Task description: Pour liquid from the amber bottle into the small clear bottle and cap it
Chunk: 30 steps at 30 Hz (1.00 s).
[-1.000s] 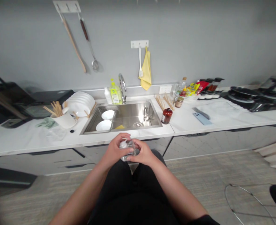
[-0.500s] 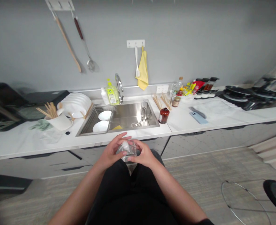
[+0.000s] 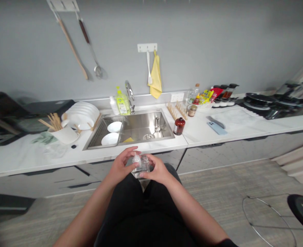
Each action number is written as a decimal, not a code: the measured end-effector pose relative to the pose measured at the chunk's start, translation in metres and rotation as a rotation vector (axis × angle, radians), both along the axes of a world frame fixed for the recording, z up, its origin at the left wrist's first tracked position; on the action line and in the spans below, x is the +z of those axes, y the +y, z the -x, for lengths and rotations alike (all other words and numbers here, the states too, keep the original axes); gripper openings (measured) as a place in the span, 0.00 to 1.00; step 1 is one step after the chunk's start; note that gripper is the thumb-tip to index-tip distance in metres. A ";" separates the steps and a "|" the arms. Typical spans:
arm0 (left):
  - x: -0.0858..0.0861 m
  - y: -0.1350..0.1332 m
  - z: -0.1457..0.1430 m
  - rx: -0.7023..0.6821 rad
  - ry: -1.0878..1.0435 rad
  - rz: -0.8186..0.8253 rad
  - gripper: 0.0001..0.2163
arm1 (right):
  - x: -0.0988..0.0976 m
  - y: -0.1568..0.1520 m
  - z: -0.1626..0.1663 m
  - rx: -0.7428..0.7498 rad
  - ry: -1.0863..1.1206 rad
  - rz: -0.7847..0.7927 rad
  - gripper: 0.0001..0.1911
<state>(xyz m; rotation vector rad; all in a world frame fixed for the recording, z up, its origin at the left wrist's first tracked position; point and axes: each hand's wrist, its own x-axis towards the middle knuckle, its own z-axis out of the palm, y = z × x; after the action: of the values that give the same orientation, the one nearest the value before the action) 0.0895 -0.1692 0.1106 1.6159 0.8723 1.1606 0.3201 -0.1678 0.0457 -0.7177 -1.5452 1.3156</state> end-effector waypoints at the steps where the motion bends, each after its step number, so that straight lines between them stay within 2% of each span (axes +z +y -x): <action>1: 0.000 0.001 -0.002 0.013 0.006 -0.006 0.33 | -0.001 -0.001 0.001 -0.004 0.006 -0.003 0.41; 5: 0.002 0.000 -0.008 -0.036 -0.004 -0.042 0.33 | -0.002 -0.003 0.007 -0.035 0.032 -0.018 0.44; 9: 0.002 -0.004 -0.002 -0.095 -0.069 0.009 0.32 | 0.001 -0.004 0.005 -0.025 0.012 0.000 0.45; 13: 0.003 -0.003 0.002 0.027 -0.138 0.048 0.31 | 0.002 -0.003 0.005 -0.064 0.004 0.011 0.42; 16: 0.009 0.000 0.002 0.095 -0.135 0.022 0.29 | -0.003 -0.002 0.008 -0.094 0.016 0.021 0.43; 22: 0.023 0.008 0.004 0.113 -0.137 0.017 0.26 | -0.012 0.002 0.012 -0.143 0.047 0.030 0.45; 30: 0.025 0.009 -0.001 0.140 -0.191 0.050 0.26 | -0.009 0.001 0.011 -0.133 0.047 0.022 0.44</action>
<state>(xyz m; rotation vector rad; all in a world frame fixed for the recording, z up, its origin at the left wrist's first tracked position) 0.0904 -0.1598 0.1353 1.3961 0.8931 1.3554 0.3095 -0.1668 0.0367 -0.7840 -1.4226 1.2438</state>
